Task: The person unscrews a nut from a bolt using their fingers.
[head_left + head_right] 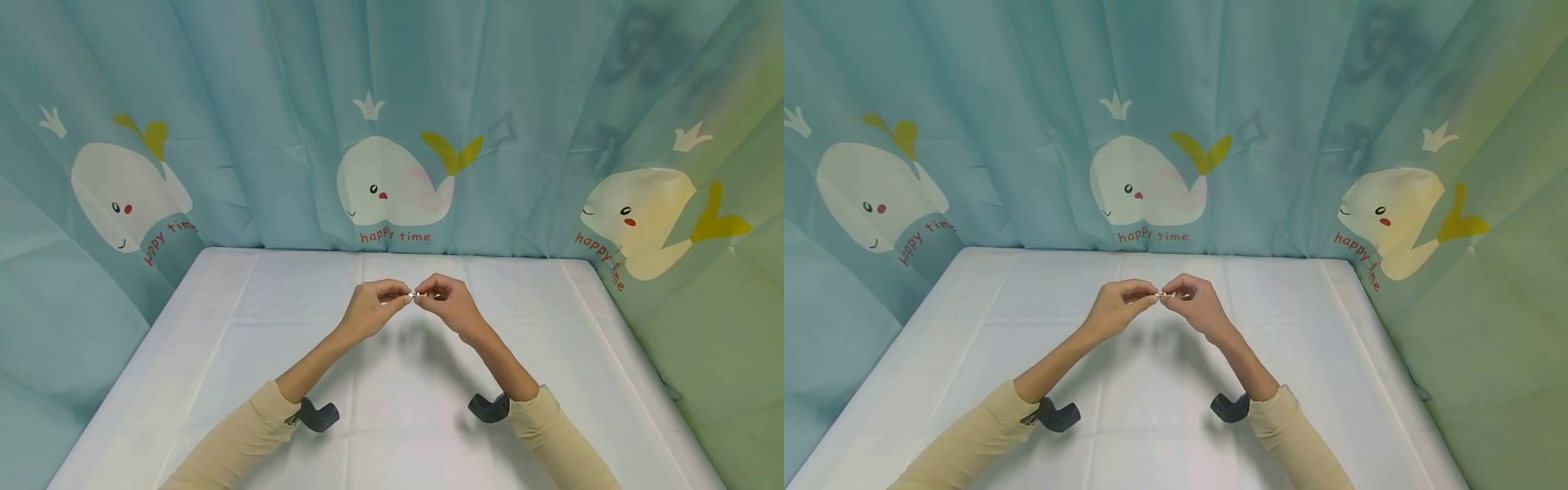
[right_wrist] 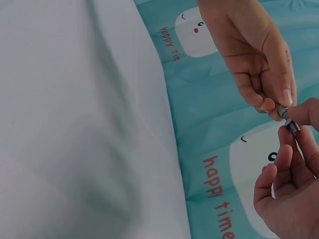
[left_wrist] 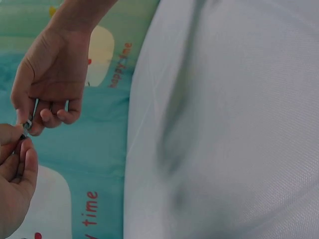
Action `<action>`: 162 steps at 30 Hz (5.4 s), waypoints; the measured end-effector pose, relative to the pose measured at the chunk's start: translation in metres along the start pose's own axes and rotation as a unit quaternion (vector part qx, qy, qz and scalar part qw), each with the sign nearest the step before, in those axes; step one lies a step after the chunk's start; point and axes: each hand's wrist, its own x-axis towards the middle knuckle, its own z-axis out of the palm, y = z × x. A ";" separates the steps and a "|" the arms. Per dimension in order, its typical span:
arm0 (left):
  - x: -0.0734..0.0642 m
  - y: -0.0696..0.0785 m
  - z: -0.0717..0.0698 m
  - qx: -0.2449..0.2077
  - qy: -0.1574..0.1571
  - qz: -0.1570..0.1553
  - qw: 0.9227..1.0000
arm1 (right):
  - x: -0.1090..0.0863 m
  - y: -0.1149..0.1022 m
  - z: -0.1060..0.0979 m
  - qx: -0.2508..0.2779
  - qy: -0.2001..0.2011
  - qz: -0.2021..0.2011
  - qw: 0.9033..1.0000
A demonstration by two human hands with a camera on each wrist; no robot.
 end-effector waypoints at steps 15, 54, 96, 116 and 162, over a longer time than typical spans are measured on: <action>0.000 0.003 0.000 -0.011 0.003 -0.012 1.000 | -0.001 -0.003 -0.004 -0.007 -0.024 -0.001 1.000; 0.001 0.003 -0.002 -0.015 0.003 0.004 1.000 | 0.003 0.003 -0.002 0.041 -0.034 0.023 0.998; 0.003 0.003 -0.001 -0.015 0.008 0.005 1.000 | 0.002 0.001 -0.005 0.047 -0.023 0.009 0.999; 0.003 0.005 -0.002 -0.022 0.010 0.006 1.000 | 0.003 -0.002 -0.005 0.038 -0.041 0.026 0.998; -0.002 0.015 0.004 -0.020 0.011 -0.016 1.000 | -0.002 0.002 -0.003 0.050 -0.024 -0.042 0.998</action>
